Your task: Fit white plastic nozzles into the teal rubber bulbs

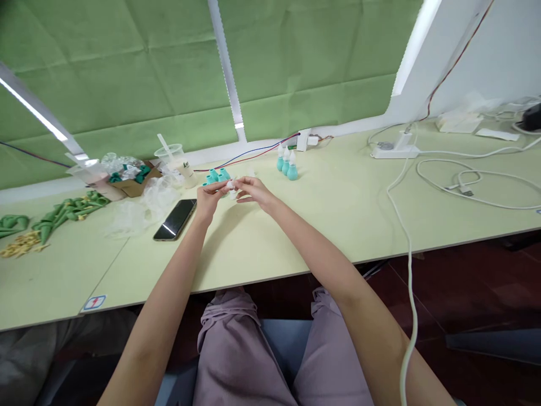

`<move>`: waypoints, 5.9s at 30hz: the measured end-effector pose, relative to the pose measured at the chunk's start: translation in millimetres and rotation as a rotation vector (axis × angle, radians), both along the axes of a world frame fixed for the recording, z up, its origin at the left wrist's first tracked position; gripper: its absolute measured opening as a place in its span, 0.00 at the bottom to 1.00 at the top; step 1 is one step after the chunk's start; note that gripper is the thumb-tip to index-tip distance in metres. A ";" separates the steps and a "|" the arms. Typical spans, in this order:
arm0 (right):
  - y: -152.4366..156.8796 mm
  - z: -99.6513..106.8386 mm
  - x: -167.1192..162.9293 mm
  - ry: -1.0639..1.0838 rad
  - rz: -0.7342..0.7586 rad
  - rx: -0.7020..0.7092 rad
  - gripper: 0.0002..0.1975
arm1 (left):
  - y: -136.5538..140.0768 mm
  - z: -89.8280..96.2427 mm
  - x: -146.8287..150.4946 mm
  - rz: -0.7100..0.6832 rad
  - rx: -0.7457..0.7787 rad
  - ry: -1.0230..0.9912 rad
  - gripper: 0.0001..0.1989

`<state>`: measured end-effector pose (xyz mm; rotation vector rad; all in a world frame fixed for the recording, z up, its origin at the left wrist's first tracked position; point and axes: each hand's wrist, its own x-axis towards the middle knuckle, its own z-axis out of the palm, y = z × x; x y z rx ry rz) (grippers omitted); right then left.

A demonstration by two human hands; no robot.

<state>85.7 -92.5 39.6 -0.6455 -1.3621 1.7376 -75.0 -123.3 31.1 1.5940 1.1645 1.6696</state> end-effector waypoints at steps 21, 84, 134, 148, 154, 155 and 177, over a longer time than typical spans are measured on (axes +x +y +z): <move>13.6 12.3 30.5 -0.390 0.136 0.290 0.19 | -4.9 3.1 -5.2 -0.083 -0.130 0.082 0.23; 32.2 -1.8 16.2 -0.928 -0.516 1.076 0.13 | 10.1 -15.5 -17.8 0.177 -0.082 0.216 0.20; -5.2 -8.0 22.4 -1.041 -0.502 1.334 0.11 | 1.9 -25.1 4.1 0.192 0.067 0.740 0.08; -1.2 -6.9 27.9 -0.990 -0.479 1.350 0.11 | 8.0 -29.0 3.5 0.023 -0.003 0.479 0.10; 0.6 -9.6 27.1 -0.983 -0.451 1.326 0.12 | 6.0 -27.6 5.1 -0.037 -0.106 0.422 0.09; 1.1 -9.5 27.5 -0.979 -0.453 1.318 0.12 | 5.2 -26.7 5.8 -0.056 -0.107 0.404 0.09; 2.4 -12.6 22.2 -0.851 -0.432 1.191 0.15 | 7.8 -23.4 8.7 -0.175 -0.169 0.008 0.22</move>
